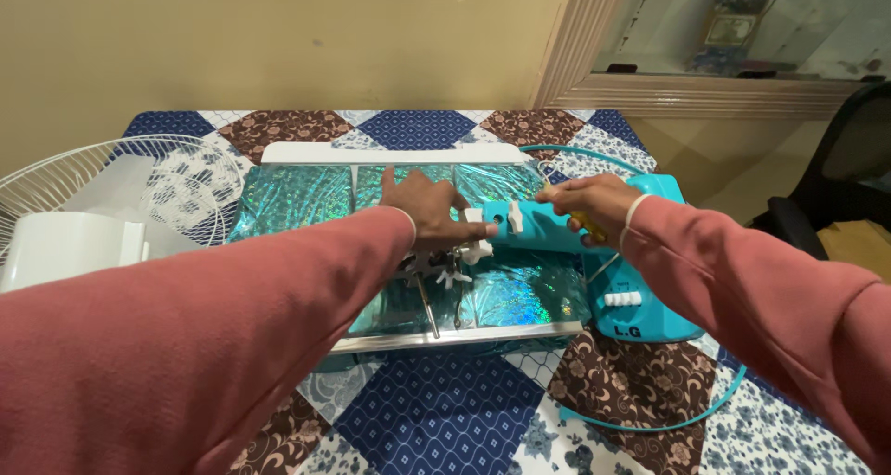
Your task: The person uses a screwdriver to remove screws from a fan motor and a teal appliance base, then reassembles the motor into the base and tightens the screws. The person also briefly handles a fan cage and a blue plastic part.
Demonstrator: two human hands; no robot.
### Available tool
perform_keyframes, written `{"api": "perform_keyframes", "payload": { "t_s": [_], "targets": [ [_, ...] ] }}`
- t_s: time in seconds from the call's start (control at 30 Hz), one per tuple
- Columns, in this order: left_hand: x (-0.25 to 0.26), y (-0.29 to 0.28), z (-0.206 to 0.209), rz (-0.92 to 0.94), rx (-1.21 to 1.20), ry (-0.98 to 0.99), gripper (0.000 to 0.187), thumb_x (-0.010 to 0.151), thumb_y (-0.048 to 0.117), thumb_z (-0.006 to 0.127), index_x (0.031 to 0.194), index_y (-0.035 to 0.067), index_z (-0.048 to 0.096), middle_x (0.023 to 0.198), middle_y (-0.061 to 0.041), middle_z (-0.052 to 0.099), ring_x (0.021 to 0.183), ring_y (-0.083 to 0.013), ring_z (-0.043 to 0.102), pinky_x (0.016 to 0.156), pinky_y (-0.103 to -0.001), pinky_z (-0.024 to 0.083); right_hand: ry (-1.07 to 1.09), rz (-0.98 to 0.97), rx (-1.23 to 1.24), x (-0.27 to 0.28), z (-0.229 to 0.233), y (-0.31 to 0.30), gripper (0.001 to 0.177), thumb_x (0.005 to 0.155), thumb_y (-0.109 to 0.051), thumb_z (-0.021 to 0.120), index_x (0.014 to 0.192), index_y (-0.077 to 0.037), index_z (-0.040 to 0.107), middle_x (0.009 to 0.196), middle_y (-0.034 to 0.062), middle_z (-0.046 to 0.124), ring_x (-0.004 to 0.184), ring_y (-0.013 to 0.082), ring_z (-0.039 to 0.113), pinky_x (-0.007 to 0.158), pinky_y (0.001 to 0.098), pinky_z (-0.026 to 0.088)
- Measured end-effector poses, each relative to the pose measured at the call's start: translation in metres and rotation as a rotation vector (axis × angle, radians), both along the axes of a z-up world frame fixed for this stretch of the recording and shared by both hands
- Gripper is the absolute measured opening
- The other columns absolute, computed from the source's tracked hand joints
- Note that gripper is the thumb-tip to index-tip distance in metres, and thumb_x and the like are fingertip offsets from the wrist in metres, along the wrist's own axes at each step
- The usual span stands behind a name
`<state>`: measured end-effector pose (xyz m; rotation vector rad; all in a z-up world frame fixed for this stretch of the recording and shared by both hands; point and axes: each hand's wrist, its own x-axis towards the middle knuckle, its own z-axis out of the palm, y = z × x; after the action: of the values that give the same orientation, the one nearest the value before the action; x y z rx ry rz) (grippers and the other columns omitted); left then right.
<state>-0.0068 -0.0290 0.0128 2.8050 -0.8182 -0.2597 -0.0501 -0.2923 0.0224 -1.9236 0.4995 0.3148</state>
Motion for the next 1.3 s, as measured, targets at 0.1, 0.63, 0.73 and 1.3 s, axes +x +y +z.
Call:
{"api": "perform_keyframes", "payload": {
  "t_s": [0.1, 0.63, 0.73, 1.3],
  "targets": [
    [0.001, -0.01, 0.001, -0.021, 0.077, 0.011, 0.089, 0.071, 0.09, 0.053, 0.126, 0.023, 0.074, 0.123, -0.015, 0.071, 0.131, -0.0339, 0.056, 0.12, -0.069, 0.008, -0.045, 0.072, -0.166, -0.002, -0.011, -0.005, 0.043, 0.082, -0.038, 0.085, 0.118, -0.014, 0.081, 0.092, 0.0021, 0.064, 0.07, 0.0137, 0.049, 0.057, 0.0328, 0.039],
    [-0.066, 0.007, 0.008, -0.022, -0.124, -0.034, 0.064, 0.072, 0.07, 0.069, 0.111, 0.019, 0.08, 0.098, -0.012, 0.077, 0.101, -0.0299, 0.071, 0.101, -0.053, 0.041, -0.161, 0.463, -0.264, 0.055, -0.025, -0.003, 0.038, 0.077, -0.012, 0.08, 0.114, -0.009, 0.086, 0.085, 0.0121, 0.071, 0.082, 0.0209, 0.057, 0.07, 0.0372, 0.043],
    [-0.064, 0.006, 0.008, -0.029, -0.133, -0.058, 0.067, 0.072, 0.069, 0.07, 0.111, 0.016, 0.078, 0.097, -0.014, 0.077, 0.097, -0.0307, 0.072, 0.094, -0.053, 0.045, -0.257, 0.565, -0.32, 0.058, -0.029, 0.01, 0.03, 0.077, -0.017, 0.084, 0.106, -0.009, 0.085, 0.084, 0.0076, 0.077, 0.079, 0.0152, 0.066, 0.074, 0.0316, 0.052],
    [-0.041, 0.005, 0.005, -0.001, -0.174, 0.01, 0.068, 0.066, 0.066, 0.074, 0.115, 0.019, 0.075, 0.1, -0.013, 0.076, 0.099, -0.0321, 0.072, 0.089, -0.052, 0.053, -0.163, 0.623, -0.827, 0.107, -0.065, 0.053, 0.032, 0.068, -0.026, 0.091, 0.1, -0.021, 0.086, 0.09, 0.0076, 0.082, 0.079, 0.0205, 0.075, 0.077, 0.0367, 0.059]
  ]
}}
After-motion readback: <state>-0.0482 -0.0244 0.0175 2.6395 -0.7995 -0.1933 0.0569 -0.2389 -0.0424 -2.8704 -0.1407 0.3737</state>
